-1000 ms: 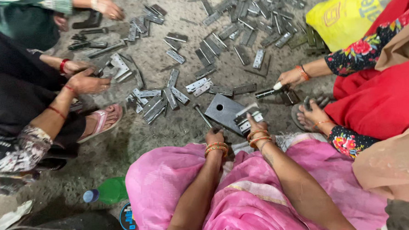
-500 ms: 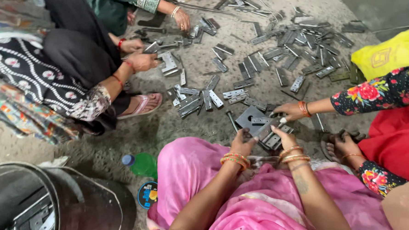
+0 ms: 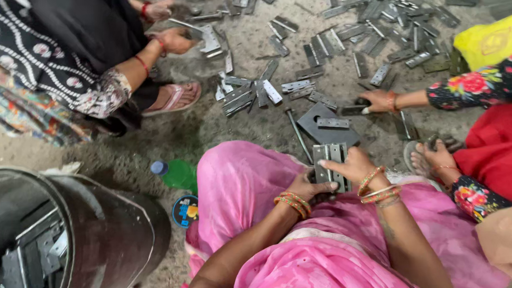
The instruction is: The person sits on the floor and assembles metal hinge components by hand. They pick up two flat metal plates, align them, and insert a metal pin through the holes to form a hinge, then place the finished unit into a nearby bucket.
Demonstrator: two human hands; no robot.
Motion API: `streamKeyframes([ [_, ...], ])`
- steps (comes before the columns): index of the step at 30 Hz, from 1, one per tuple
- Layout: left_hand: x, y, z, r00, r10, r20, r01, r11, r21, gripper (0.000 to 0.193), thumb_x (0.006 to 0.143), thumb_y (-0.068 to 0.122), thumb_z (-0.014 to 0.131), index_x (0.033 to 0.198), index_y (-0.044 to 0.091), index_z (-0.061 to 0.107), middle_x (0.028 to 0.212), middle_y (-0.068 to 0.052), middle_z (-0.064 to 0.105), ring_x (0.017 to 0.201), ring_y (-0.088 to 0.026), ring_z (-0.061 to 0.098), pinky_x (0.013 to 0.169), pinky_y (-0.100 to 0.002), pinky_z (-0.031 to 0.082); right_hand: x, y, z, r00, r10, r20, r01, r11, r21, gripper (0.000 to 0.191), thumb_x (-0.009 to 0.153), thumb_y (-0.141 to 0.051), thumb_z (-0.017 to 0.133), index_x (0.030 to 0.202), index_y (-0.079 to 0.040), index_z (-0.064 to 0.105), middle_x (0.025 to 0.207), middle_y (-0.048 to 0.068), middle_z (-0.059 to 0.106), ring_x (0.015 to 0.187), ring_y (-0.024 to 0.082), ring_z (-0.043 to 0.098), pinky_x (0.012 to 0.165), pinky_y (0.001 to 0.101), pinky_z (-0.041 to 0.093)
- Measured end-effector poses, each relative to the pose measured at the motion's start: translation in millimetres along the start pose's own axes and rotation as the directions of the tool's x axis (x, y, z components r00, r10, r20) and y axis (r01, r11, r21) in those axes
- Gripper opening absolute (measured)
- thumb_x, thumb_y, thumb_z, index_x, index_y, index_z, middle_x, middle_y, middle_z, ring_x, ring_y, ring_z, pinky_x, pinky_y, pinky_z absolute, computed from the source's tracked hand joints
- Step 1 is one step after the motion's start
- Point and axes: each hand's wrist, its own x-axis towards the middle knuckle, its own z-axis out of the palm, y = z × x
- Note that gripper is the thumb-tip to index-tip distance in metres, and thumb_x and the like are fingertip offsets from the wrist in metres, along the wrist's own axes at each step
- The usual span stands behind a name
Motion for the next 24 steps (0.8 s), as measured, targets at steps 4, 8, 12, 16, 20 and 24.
streamKeyframes([
  [4, -4.8, -11.7, -10.1, 0.998, 0.03, -0.048, -0.03, 1.0, 0.007, 0.055, 0.075, 0.005, 0.089, 0.123, 0.001, 0.061, 0.101, -0.007, 0.073, 0.084, -0.019, 0.073, 0.072, -0.036, 0.063, -2.7, -5.7, 1.9, 0.997, -0.063, 0.051, 0.062, 0.997, 0.038, 0.038, 0.087, -0.036, 0.08, 0.109, -0.005, 0.08, 0.096, 0.009, 0.081, 0.085, 0.016, 0.074, 0.08, 0.0359, 0.059],
  [8, -8.1, -6.6, -13.2, 0.998, 0.034, -0.044, -0.035, 0.999, -0.012, 0.058, 0.078, 0.008, 0.09, 0.128, 0.0, 0.062, 0.104, -0.009, 0.073, 0.086, -0.02, 0.072, 0.073, -0.036, 0.062, 0.8, -7.9, 2.1, 0.992, -0.091, 0.082, 0.05, 0.913, 0.404, 0.041, 0.085, -0.032, 0.078, 0.114, -0.002, 0.077, 0.101, 0.007, 0.08, 0.088, 0.015, 0.071, 0.077, 0.0362, 0.057],
  [12, -10.3, 6.8, -10.9, 0.992, 0.048, -0.121, -0.065, 0.988, -0.14, 0.066, 0.072, 0.008, 0.091, 0.131, 0.006, 0.062, 0.11, -0.01, 0.074, 0.091, -0.02, 0.074, 0.076, -0.035, 0.063, 1.9, -14.6, -11.4, 0.999, -0.025, 0.046, 0.007, 0.933, 0.36, 0.044, 0.092, -0.031, 0.073, 0.121, 0.001, 0.073, 0.101, 0.011, 0.078, 0.084, 0.017, 0.07, 0.072, 0.0328, 0.055],
  [16, -22.3, 25.8, -9.9, 0.988, 0.072, -0.136, -0.099, 0.973, -0.206, 0.066, 0.073, 0.009, 0.091, 0.132, 0.004, 0.062, 0.11, -0.011, 0.074, 0.091, -0.021, 0.073, 0.073, -0.036, 0.062, -1.5, -29.7, -14.7, 0.995, -0.083, -0.056, 0.098, 0.92, 0.38, 0.049, 0.097, -0.025, 0.072, 0.136, 0.004, 0.067, 0.107, 0.015, 0.075, 0.087, 0.017, 0.066, 0.069, 0.0317, 0.051],
  [20, -46.8, 55.1, -2.4, 0.977, 0.196, -0.078, -0.211, 0.935, -0.286, 0.067, 0.075, 0.006, 0.089, 0.135, 0.004, 0.059, 0.112, -0.009, 0.073, 0.094, -0.02, 0.074, 0.076, -0.035, 0.063, -14.6, -56.8, -10.4, 0.97, -0.189, -0.153, 0.242, 0.819, 0.52, 0.052, 0.102, -0.016, 0.067, 0.146, 0.008, 0.056, 0.12, 0.017, 0.07, 0.101, 0.017, 0.066, 0.083, 0.0289, 0.053],
  [24, -80.3, 95.2, 7.6, 0.953, 0.293, -0.069, -0.301, 0.907, -0.295, 0.065, 0.08, 0.003, 0.087, 0.138, 0.005, 0.058, 0.11, -0.01, 0.073, 0.091, -0.021, 0.072, 0.076, -0.035, 0.062, -47.3, -90.4, -20.9, 0.918, -0.363, -0.157, 0.351, 0.564, 0.747, 0.052, 0.106, -0.011, 0.058, 0.154, 0.007, 0.048, 0.138, 0.018, 0.064, 0.116, 0.021, 0.065, 0.096, 0.0331, 0.054],
])
